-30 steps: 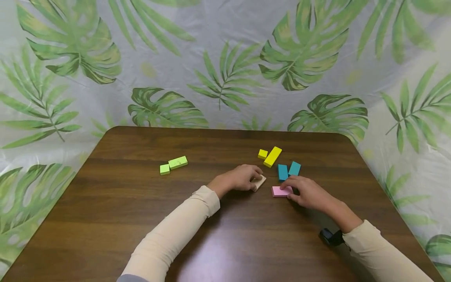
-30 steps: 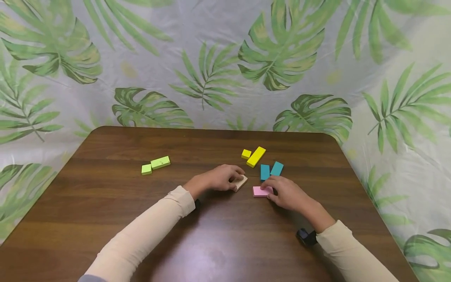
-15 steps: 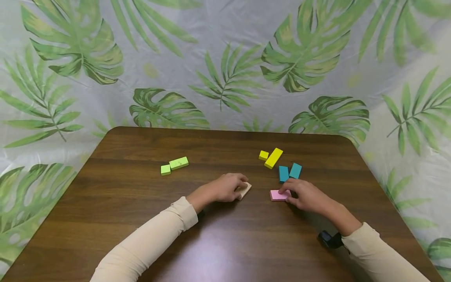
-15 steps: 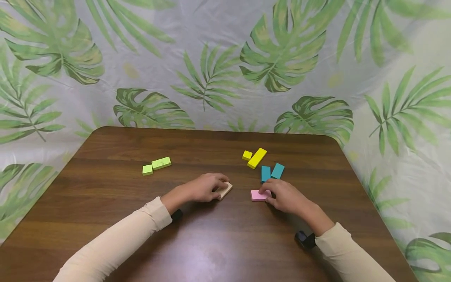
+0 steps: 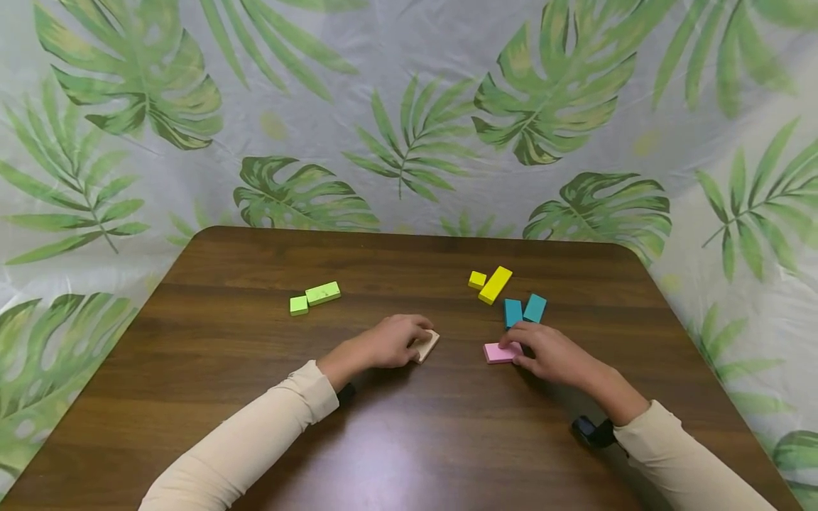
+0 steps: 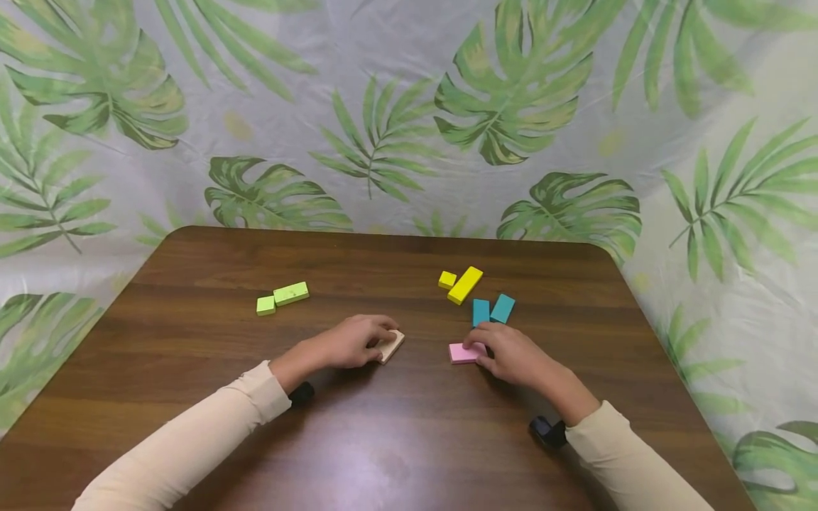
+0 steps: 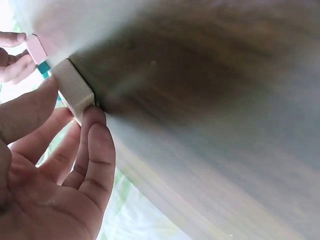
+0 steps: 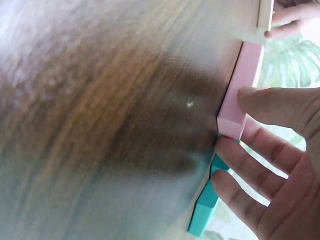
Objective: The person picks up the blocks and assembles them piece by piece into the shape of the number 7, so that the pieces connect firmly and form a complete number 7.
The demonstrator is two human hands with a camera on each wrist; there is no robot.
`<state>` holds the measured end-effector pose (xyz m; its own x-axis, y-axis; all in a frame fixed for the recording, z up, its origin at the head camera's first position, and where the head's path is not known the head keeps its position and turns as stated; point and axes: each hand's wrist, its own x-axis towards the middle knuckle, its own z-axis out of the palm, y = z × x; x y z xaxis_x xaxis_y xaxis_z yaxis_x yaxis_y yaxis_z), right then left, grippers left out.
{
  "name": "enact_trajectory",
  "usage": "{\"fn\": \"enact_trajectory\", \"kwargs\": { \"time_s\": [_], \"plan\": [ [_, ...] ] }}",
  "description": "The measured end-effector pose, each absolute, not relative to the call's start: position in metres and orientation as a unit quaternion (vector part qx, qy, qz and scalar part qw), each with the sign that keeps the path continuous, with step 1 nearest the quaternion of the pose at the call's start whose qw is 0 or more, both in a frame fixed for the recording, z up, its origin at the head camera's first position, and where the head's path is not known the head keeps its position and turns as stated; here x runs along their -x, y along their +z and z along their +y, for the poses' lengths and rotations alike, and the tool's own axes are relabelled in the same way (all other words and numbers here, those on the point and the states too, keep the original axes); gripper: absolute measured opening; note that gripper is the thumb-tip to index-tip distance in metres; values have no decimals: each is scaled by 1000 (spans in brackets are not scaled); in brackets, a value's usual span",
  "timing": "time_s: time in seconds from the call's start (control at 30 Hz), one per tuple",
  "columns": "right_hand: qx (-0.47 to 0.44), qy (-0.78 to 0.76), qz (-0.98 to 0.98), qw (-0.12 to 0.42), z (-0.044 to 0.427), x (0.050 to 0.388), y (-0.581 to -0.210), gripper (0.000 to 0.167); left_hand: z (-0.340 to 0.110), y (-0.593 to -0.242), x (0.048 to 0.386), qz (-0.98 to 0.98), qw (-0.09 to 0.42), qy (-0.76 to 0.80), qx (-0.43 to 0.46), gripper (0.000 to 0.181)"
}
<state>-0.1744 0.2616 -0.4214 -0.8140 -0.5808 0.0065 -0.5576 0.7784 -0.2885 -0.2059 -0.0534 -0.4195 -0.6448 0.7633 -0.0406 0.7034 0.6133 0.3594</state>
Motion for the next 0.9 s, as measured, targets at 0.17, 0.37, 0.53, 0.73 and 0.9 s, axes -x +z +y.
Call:
{"fn": "enact_trajectory", "kwargs": {
  "time_s": [0.17, 0.37, 0.53, 0.73, 0.9],
  "plan": [
    [302, -135, 943, 36, 259, 174, -422, 22, -64, -419, 202, 894, 104, 162, -405, 40],
    [303, -135, 943, 35, 255, 174, -423, 23, -77, -421, 195, 891, 108, 173, -406, 40],
    [304, -132, 943, 38, 254, 175, -426, 24, -92, -424, 187, 888, 95, 183, -411, 39],
    [309, -130, 941, 34, 254, 175, -426, 26, -106, -423, 174, 893, 99, 200, -390, 40],
    [313, -128, 941, 28, 254, 174, -423, 25, -110, -422, 167, 897, 109, 211, -372, 41]
  ]
}}
